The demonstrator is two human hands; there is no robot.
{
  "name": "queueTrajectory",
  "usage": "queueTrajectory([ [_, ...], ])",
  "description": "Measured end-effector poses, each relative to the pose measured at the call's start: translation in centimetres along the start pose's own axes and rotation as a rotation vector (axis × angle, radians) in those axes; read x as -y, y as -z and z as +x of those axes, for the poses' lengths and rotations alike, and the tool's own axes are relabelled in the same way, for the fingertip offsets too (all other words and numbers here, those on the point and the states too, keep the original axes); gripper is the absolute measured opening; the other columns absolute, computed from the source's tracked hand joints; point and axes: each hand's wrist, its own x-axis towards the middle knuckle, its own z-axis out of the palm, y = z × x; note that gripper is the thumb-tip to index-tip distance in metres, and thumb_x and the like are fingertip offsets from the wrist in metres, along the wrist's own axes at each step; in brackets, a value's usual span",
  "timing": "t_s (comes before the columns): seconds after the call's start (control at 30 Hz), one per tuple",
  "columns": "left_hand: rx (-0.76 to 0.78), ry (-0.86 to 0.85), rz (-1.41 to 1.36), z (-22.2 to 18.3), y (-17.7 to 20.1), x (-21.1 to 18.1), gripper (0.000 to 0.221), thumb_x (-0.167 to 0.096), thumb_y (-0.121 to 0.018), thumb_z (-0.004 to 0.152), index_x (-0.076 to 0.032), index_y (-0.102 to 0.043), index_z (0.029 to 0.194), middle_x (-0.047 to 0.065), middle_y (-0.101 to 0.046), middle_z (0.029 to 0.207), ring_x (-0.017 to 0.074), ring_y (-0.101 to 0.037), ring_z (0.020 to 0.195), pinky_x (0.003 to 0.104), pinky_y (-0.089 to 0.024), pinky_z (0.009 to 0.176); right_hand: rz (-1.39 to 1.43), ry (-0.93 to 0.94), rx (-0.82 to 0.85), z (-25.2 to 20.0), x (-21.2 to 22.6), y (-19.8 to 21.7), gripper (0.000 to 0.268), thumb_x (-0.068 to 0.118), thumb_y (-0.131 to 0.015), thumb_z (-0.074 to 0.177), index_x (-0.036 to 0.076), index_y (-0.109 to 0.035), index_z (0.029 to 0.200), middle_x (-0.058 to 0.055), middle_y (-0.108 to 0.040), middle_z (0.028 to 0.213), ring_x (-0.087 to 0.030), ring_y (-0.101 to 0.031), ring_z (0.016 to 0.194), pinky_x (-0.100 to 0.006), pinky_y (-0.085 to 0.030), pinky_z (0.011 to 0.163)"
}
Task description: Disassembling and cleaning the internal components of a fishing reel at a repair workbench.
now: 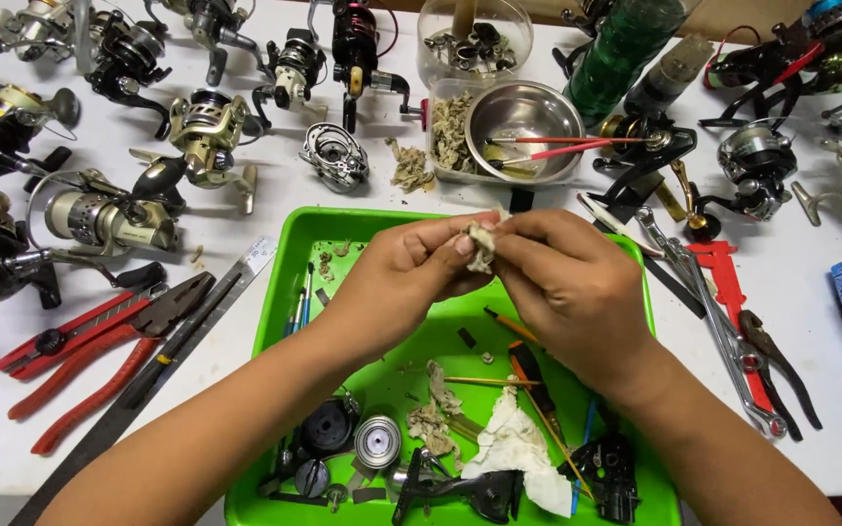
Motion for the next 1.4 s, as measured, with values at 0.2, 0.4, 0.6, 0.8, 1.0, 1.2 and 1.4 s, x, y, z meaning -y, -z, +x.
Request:
queueTrajectory([
  [0.2,-0.128,-0.039,0.033,0.7,0.5,0.5,0.037,-0.025,-0.072,0.09,0.0,-0.075,0.116,0.01,-0.078,0.104,0.013,-0.071,0.088,0.029,-0.066,0.084,0.128,-0.156,-0.027,0.3,0.4,-0.2,0.014,-0.009,-0.075,0.09,-0.005,-0.076,0.103,-0.017,-0.071,0.1,-0.026,-0.071,0.089,-0.034,-0.057,0.083],
  [0.4,-0.017,-0.046,-0.275,1.4,1.3,1.3,0.049,-0.019,-0.063,0.098,0.0,-0.058,0.142,0.013,-0.066,0.135,0.019,-0.065,0.115,0.038,-0.054,0.111,0.225,-0.307,0.031,0.1,0.1,0.2,0.037,0.008,-0.065,0.098,-0.002,-0.065,0.134,-0.017,-0.066,0.121,-0.027,-0.064,0.115,-0.036,-0.051,0.104],
  [0.6,0.003,0.141,-0.448,0.2,-0.4,-0.1,0.059,-0.028,-0.049,0.1,-0.002,-0.047,0.152,0.017,-0.059,0.145,0.0252,-0.06,0.128,0.039,-0.047,0.113,0.114,-0.085,-0.021,-0.1,-0.6,-0.3,0.023,-0.012,-0.07,0.093,-0.006,-0.073,0.114,-0.021,-0.069,0.115,-0.033,-0.069,0.103,-0.038,-0.055,0.094],
  [0.8,0.128,0.04,-0.462,-0.2,0.1,-1.8,0.079,-0.053,-0.033,0.101,0.007,-0.038,0.152,0.026,-0.044,0.156,0.032,-0.047,0.143,0.042,-0.038,0.121,-0.04,-0.119,-0.085,0.6,-1.4,1.5,0.019,-0.014,-0.076,0.091,-0.006,-0.076,0.108,-0.02,-0.077,0.109,-0.031,-0.075,0.099,-0.041,-0.059,0.094],
  [1.0,0.022,-0.002,-0.493,0.4,-0.7,-2.0,0.103,-0.071,-0.049,0.087,-0.002,-0.024,0.16,0.025,-0.04,0.158,0.0295,-0.041,0.145,0.04,-0.036,0.116,0.079,0.316,0.14,-0.4,1.2,-1.1,0.026,-0.005,-0.047,0.104,-0.019,-0.062,0.121,-0.033,-0.063,0.124,-0.048,-0.066,0.11,-0.056,-0.058,0.1],
  [1.2,0.166,-0.035,-0.701,-0.3,1.6,-0.7,0.094,-0.067,-0.053,0.099,-0.014,-0.01,0.164,0.035,-0.017,0.161,0.039,-0.038,0.147,0.043,-0.035,0.12,-0.074,0.175,0.116,-0.6,-2.2,0.0,0.015,-0.011,-0.066,0.094,-0.008,-0.071,0.108,-0.021,-0.073,0.111,-0.035,-0.071,0.099,-0.045,-0.059,0.095],
  [1.4,0.12,0.003,-0.63,-0.1,0.3,-1.7,0.103,-0.07,-0.053,0.091,-0.013,-0.006,0.163,0.034,-0.023,0.161,0.0377,-0.046,0.141,0.043,-0.045,0.11,0.03,0.3,0.099,-1.3,0.9,0.0,0.022,0.001,-0.057,0.103,-0.011,-0.067,0.119,-0.034,-0.066,0.115,-0.046,-0.07,0.102,-0.054,-0.062,0.091],
])
